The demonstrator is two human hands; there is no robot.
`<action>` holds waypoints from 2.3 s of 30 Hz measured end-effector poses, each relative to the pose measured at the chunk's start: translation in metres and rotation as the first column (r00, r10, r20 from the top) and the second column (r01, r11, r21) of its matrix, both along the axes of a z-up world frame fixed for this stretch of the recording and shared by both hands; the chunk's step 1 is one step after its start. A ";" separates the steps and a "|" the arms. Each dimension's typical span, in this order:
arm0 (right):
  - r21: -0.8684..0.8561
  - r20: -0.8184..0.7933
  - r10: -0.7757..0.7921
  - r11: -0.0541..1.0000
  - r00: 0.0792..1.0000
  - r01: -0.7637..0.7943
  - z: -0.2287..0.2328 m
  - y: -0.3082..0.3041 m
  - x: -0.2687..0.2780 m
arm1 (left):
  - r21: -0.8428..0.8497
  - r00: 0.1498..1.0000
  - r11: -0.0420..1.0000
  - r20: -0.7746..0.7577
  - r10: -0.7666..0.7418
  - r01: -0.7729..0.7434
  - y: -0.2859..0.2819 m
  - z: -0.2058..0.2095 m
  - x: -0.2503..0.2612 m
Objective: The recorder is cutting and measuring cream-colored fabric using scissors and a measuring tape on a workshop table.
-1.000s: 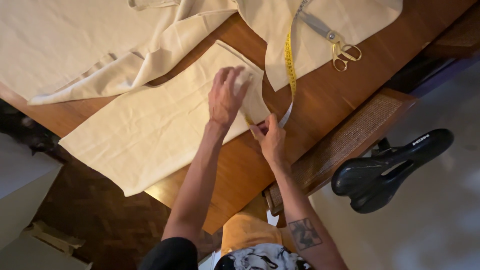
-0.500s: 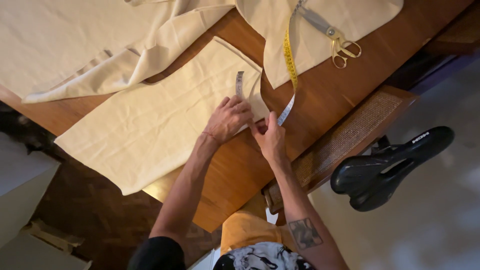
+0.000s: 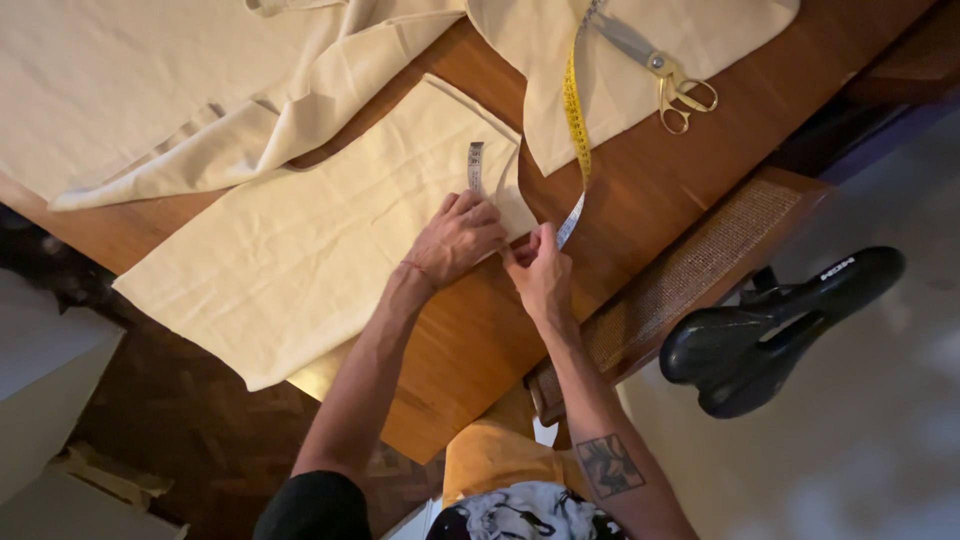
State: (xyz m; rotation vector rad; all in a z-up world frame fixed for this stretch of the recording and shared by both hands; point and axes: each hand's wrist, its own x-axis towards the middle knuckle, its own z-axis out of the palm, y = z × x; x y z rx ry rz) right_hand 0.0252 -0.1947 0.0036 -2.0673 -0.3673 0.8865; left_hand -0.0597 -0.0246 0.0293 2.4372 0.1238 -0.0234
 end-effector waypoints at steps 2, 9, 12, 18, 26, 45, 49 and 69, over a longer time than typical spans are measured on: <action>0.002 0.079 0.020 1.000 0.997 -0.020 0.000 -0.001 -0.001 | -0.016 1.000 1.000 0.017 0.008 -0.008 -0.001 -0.004 -0.001; 0.128 -0.182 -0.095 0.985 0.979 0.119 -0.006 -0.012 0.001 | 0.091 1.000 0.996 -0.007 -0.004 0.005 0.010 0.021 0.019; 0.105 -0.186 -0.075 0.990 0.980 0.096 -0.012 -0.010 0.005 | 0.240 0.998 0.969 0.001 -0.064 0.062 0.027 0.020 0.040; 0.326 -0.135 -0.149 0.927 0.980 0.186 -0.012 0.020 0.013 | 0.271 0.974 0.962 0.213 -0.080 0.019 0.068 -0.032 0.094; 0.204 -0.287 -0.193 0.945 0.938 0.257 0.003 0.046 0.018 | 0.592 0.969 0.789 0.054 -0.242 0.164 0.074 -0.040 0.137; 0.279 -0.009 -0.098 0.956 0.995 0.096 -0.028 0.033 0.015 | 0.609 0.974 0.769 -0.029 -0.224 0.195 0.064 -0.044 0.144; 0.084 0.268 -0.010 0.996 0.963 -0.013 -0.015 0.029 0.017 | 0.602 0.978 0.779 -0.016 -0.208 0.175 0.065 -0.039 0.144; -0.086 0.266 0.035 0.996 0.963 -0.012 0.005 0.009 0.042 | 0.570 0.992 0.818 0.041 -0.122 0.077 0.064 -0.029 0.121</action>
